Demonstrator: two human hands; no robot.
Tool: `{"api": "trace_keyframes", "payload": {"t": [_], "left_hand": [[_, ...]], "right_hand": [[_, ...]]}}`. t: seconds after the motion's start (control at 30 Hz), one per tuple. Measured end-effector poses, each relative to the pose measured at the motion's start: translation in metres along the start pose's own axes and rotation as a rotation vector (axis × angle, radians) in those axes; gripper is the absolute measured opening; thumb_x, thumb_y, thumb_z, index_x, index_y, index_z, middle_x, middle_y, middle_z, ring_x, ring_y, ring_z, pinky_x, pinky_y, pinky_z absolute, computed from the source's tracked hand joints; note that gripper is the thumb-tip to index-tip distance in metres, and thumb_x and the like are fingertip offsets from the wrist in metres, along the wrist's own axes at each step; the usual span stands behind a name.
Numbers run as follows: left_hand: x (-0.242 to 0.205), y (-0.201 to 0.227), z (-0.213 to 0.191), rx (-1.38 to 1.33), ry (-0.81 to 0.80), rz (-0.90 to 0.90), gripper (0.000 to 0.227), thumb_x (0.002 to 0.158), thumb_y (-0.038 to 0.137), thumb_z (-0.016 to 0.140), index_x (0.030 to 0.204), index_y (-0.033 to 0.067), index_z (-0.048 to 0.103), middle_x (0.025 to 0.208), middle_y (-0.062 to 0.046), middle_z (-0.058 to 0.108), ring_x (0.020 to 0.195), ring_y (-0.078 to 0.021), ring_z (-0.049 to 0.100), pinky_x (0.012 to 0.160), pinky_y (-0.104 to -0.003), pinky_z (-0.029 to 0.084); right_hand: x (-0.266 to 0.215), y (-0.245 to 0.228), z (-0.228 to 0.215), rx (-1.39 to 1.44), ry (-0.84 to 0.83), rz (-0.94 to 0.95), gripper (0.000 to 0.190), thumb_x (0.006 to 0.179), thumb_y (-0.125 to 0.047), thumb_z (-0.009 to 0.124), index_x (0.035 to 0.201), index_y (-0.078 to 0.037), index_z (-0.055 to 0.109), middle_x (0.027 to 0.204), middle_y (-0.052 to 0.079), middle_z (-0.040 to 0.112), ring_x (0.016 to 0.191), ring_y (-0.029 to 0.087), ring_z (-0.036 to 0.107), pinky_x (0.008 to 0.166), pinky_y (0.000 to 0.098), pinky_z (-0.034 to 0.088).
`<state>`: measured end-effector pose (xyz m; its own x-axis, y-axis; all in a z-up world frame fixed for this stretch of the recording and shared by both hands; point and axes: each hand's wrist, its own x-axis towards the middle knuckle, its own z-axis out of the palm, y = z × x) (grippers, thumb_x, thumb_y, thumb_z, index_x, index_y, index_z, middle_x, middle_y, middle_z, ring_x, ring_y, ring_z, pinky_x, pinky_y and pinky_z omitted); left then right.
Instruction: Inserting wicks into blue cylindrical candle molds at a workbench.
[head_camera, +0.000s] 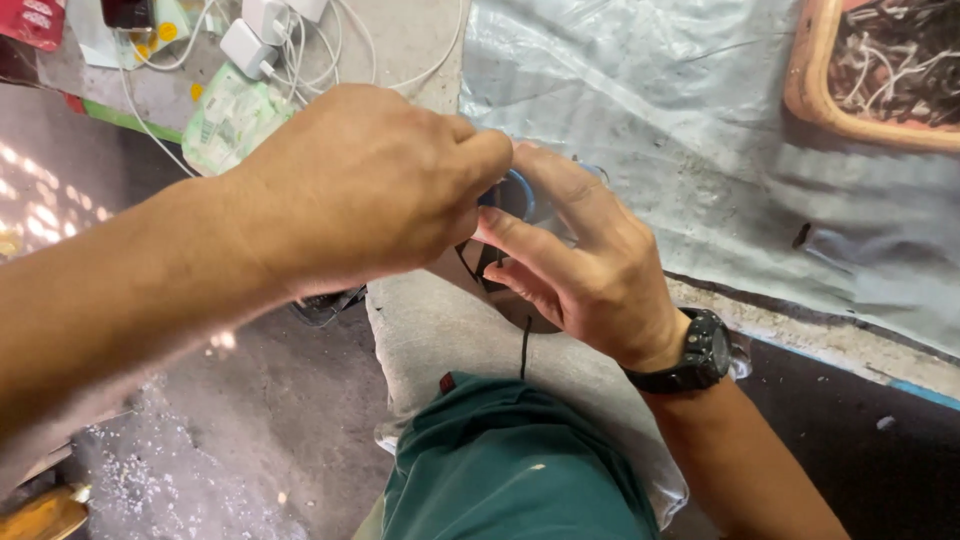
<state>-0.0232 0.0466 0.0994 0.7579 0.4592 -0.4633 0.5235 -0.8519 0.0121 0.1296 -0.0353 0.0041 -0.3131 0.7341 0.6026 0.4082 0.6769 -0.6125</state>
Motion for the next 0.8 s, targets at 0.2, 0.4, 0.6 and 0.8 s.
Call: {"api": "trace_keyframes", "payload": {"t": [0.2, 0.4, 0.6, 0.8], "left_hand": [[-0.001, 0.001, 0.003, -0.343, 0.004, -0.022, 0.012, 0.081, 0.02, 0.049, 0.076, 0.0102, 0.043, 0.059, -0.006, 0.053, 0.049, -0.0307, 0.051, 0.042, -0.044, 0.036], [0.0, 0.003, 0.007, -0.474, 0.15, 0.096, 0.004, 0.082, 0.008, 0.048, 0.08, 0.0066, 0.046, 0.057, -0.005, 0.05, 0.046, -0.0255, 0.051, 0.04, -0.039, 0.037], [0.001, 0.007, 0.007, -0.323, 0.145, 0.164, 0.011, 0.083, 0.014, 0.052, 0.078, 0.0089, 0.043, 0.054, -0.003, 0.047, 0.043, -0.0257, 0.049, 0.035, -0.039, 0.034], [0.009, 0.008, 0.006, -0.291, 0.108, 0.153, 0.011, 0.084, 0.017, 0.047, 0.08, 0.008, 0.042, 0.054, -0.005, 0.047, 0.04, -0.0303, 0.047, 0.033, -0.043, 0.032]], "right_hand": [[-0.006, 0.003, -0.007, 0.075, -0.007, 0.013, 0.027, 0.092, -0.024, 0.053, 0.114, -0.009, 0.051, 0.122, 0.025, 0.043, 0.112, 0.039, 0.054, 0.09, 0.0435, 0.053], [-0.009, 0.006, -0.009, 0.078, 0.014, 0.019, 0.028, 0.091, -0.027, 0.05, 0.113, -0.009, 0.052, 0.122, 0.024, 0.044, 0.111, 0.039, 0.056, 0.09, 0.0433, 0.054], [-0.005, 0.007, -0.011, 0.084, 0.056, 0.029, 0.022, 0.095, -0.025, 0.04, 0.104, -0.008, 0.05, 0.119, 0.025, 0.047, 0.103, 0.039, 0.062, 0.076, 0.0402, 0.058], [-0.008, 0.004, -0.012, 0.281, 0.088, 0.114, 0.02, 0.093, -0.018, 0.044, 0.105, -0.003, 0.039, 0.121, 0.031, 0.041, 0.112, 0.041, 0.053, 0.089, 0.0421, 0.054]]}}
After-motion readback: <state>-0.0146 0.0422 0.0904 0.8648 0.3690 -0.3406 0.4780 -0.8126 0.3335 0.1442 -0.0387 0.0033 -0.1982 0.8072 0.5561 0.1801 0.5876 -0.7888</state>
